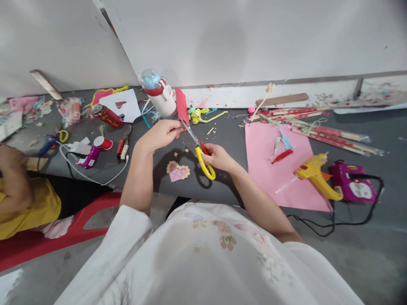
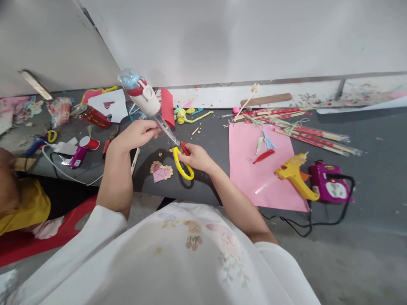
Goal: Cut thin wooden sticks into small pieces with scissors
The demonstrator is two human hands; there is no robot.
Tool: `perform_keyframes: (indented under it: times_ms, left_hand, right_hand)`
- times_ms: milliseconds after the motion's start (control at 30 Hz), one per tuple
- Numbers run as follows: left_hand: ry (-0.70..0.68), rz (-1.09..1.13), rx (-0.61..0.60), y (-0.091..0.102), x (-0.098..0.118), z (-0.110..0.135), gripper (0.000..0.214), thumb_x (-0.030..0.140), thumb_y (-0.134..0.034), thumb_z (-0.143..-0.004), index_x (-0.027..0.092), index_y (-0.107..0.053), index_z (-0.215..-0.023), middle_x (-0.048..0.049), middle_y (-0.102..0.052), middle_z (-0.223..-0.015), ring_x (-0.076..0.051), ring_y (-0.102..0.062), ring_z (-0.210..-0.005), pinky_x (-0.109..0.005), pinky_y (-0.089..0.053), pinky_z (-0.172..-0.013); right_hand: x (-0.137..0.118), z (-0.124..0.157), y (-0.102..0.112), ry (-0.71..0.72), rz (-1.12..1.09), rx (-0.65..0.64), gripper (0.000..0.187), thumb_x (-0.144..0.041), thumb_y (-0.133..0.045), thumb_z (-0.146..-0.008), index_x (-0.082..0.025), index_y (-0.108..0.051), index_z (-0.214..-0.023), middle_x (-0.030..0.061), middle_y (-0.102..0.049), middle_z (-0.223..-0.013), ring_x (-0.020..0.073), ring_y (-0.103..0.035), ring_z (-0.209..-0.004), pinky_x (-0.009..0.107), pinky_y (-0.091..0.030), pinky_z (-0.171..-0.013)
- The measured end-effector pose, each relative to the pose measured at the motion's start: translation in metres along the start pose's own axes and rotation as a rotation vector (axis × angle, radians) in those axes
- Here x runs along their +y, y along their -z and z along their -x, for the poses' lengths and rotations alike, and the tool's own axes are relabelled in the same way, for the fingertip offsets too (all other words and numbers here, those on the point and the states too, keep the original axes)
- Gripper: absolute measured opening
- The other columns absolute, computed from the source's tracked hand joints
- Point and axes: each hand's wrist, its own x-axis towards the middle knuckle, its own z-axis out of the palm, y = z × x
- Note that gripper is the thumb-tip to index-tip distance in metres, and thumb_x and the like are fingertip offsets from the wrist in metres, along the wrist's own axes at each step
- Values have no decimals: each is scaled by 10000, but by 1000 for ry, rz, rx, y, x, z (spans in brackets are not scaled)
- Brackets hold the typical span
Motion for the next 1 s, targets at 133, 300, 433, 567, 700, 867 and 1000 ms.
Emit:
perform_keyframes:
  times_ms: [133,300,433,567,700,867,1000]
  left_hand:
    - [5,-11,-12,0,1,-2,240,259,-450,-827,158,-594,-663,4,-581,-590,-113,-498,-559,-224,-369,-568]
    - [11,-20,1,-4,0,-3,240,262,-440,-848,156,-602,-707,-2,-609,-626,-119,-529,-584,-218,-373,-567]
    - [2,-64,13,-7,-2,-4,246,274,-426,-860,163,-614,-748,-19,-639,-688,-143,-568,-645,-230,-404,-604]
    - [-35,-167,258,-14,1,2,196,297,-462,-871,182,-620,-877,-59,-645,-859,-182,-579,-805,-283,-437,-739]
    - [50,-98,707,-36,16,15,213,338,-420,-917,201,-582,-927,-52,-602,-887,-153,-561,-809,-288,-447,-787]
    - [192,216,724,-84,40,25,293,412,-351,-942,203,-510,-1073,-70,-606,-1031,-149,-590,-961,-274,-479,-824]
    - [334,504,561,-115,49,20,522,457,-531,-847,195,-397,-1278,-150,-500,-1312,-229,-504,-1221,-345,-471,-941]
  right_hand:
    - [1,1,0,-43,-25,12,288,-446,-594,-725,-162,-596,-776,11,-571,-650,146,-506,-612,245,-374,-526]
    - [2,1,-1,-58,-56,10,277,-435,-583,-735,-163,-603,-782,17,-588,-659,152,-531,-605,246,-386,-516]
    - [4,-1,-2,-71,-69,23,274,-432,-585,-733,-163,-605,-782,17,-594,-656,158,-545,-602,244,-389,-505]
    - [8,-4,-5,-69,-85,45,286,-445,-577,-740,-164,-601,-780,11,-597,-657,147,-547,-589,237,-393,-505]
    - [12,-8,-9,-80,-112,85,298,-454,-571,-747,-160,-599,-788,15,-601,-650,143,-544,-583,236,-407,-518]
    - [13,-10,-14,-84,-235,126,294,-446,-552,-753,-160,-579,-815,16,-609,-660,138,-555,-573,237,-424,-531]
    - [14,-10,-18,-60,-274,208,281,-424,-553,-735,-153,-558,-808,16,-603,-693,134,-551,-597,248,-434,-572]
